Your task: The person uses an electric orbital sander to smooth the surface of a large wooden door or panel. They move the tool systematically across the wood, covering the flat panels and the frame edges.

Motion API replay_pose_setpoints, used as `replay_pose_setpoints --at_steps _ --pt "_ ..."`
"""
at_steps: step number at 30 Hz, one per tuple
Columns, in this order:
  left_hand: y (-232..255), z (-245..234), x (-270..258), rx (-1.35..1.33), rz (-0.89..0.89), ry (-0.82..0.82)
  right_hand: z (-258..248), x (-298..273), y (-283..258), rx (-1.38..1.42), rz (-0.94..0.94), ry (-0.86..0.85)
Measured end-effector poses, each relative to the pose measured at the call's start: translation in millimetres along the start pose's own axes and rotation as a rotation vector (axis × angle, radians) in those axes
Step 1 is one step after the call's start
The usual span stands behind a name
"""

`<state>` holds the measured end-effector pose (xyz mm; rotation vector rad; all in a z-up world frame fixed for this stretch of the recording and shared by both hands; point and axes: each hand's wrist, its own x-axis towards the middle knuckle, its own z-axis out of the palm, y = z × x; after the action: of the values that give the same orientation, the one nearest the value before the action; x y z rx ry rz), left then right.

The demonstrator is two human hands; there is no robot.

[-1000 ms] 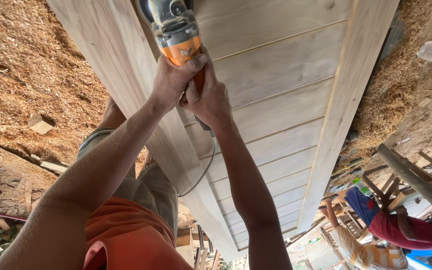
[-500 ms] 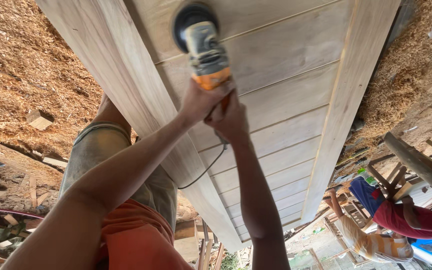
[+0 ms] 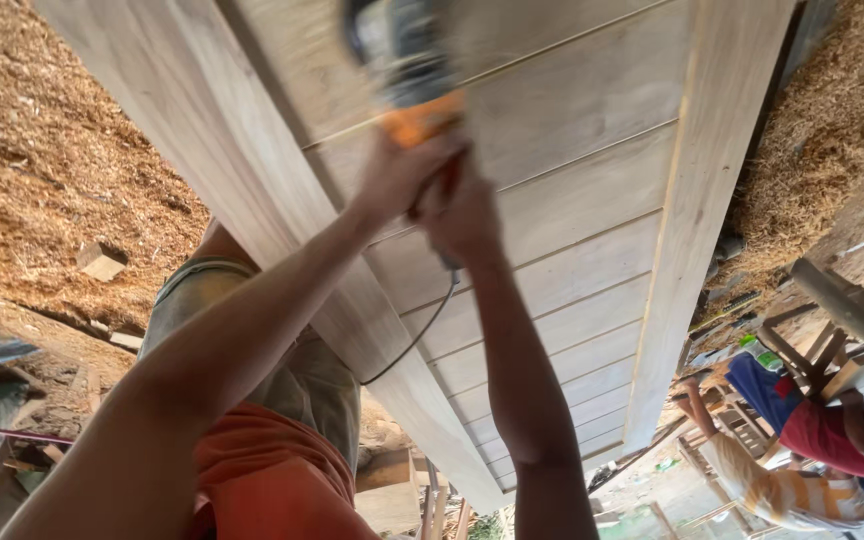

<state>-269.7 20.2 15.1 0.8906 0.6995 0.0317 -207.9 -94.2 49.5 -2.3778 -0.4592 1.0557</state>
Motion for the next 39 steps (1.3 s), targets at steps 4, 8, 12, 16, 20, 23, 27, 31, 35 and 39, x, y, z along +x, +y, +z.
replay_pose_setpoints --at_steps 4,8,12,16,20,23,27,31,35,39 --pt "7 -17 -38 -0.188 0.003 0.206 13 -5 -23 -0.136 -0.199 -0.148" --pt "4 14 24 -0.058 0.002 0.117 -33 27 -12 0.029 0.111 -0.120" --pt "14 68 94 0.073 0.063 0.074 -85 59 2 -0.018 0.028 0.026" --pt "22 102 128 0.105 0.062 0.039 -116 80 10 0.016 0.077 0.074" --pt "18 129 162 0.116 0.048 -0.041 -138 97 31 0.068 0.141 0.131" --pt "6 156 189 0.169 0.068 -0.054 -154 110 56 0.163 -0.034 0.178" --pt "-11 185 226 0.196 0.140 -0.061 -177 129 82 0.135 -0.074 0.210" --pt "-19 195 251 0.184 0.190 -0.075 -192 150 94 0.197 -0.022 0.185" --pt "-29 197 244 0.085 0.225 -0.106 -185 142 108 -0.050 -0.127 0.244" --pt "-30 208 207 0.211 0.027 -0.139 -178 103 117 0.326 0.025 0.214"
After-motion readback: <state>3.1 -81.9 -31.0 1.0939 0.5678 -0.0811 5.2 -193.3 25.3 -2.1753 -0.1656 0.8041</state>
